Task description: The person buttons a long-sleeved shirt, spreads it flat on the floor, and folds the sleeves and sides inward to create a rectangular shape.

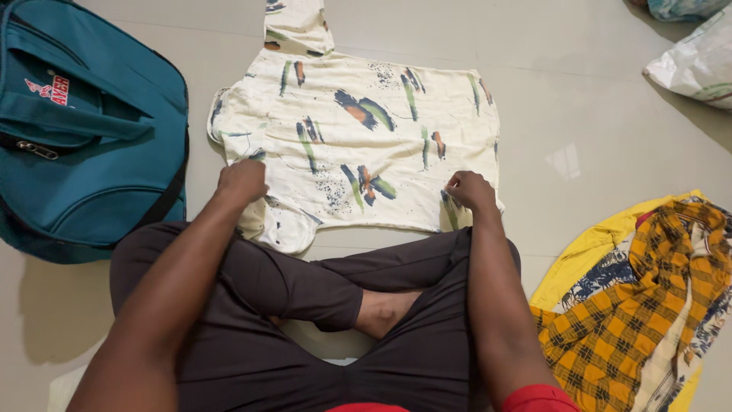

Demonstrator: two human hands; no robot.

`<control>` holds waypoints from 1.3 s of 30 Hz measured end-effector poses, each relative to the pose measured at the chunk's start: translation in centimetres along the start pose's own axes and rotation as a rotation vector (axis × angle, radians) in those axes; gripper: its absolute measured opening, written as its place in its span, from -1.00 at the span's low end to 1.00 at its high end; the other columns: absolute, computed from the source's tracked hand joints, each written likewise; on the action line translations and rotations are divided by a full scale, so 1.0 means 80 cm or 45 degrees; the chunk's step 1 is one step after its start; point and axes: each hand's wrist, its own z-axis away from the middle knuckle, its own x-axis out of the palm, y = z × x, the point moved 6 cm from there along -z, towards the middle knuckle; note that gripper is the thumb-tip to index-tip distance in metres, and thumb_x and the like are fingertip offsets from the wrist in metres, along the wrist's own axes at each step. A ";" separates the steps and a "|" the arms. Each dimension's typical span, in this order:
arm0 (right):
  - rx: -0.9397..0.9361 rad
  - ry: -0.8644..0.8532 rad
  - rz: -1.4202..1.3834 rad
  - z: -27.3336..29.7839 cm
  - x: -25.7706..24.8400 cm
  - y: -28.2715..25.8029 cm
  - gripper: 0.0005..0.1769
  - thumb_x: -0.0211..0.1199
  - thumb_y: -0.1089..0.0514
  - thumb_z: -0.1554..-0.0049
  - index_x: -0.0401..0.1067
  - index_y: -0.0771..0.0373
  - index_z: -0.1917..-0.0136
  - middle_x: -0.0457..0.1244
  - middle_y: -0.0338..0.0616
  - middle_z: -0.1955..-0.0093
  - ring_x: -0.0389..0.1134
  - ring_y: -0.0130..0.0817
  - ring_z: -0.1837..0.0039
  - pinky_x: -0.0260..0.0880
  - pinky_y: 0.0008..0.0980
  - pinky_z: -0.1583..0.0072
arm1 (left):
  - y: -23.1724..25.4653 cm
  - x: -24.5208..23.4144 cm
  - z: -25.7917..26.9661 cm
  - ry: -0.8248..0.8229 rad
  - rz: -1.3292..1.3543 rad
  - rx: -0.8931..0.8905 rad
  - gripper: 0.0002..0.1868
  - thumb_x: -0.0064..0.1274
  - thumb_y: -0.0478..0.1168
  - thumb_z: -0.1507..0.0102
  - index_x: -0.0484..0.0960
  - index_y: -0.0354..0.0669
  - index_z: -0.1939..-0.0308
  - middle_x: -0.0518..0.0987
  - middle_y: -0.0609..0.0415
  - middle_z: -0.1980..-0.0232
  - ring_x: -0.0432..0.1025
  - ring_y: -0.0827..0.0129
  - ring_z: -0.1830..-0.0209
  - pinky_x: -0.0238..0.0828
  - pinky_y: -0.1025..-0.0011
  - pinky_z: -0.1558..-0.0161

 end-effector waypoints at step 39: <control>0.428 -0.289 -0.934 -0.018 0.028 0.191 -0.64 0.56 0.08 -0.01 0.39 0.18 0.12 0.25 -0.28 0.30 0.30 -0.42 0.25 0.36 -0.35 0.20 | -0.121 0.120 -0.070 -0.628 0.774 -0.673 0.01 0.48 0.18 0.02 0.51 -0.32 -0.35 0.51 -0.33 -0.33 0.45 -0.13 -0.19 0.41 0.00 -0.13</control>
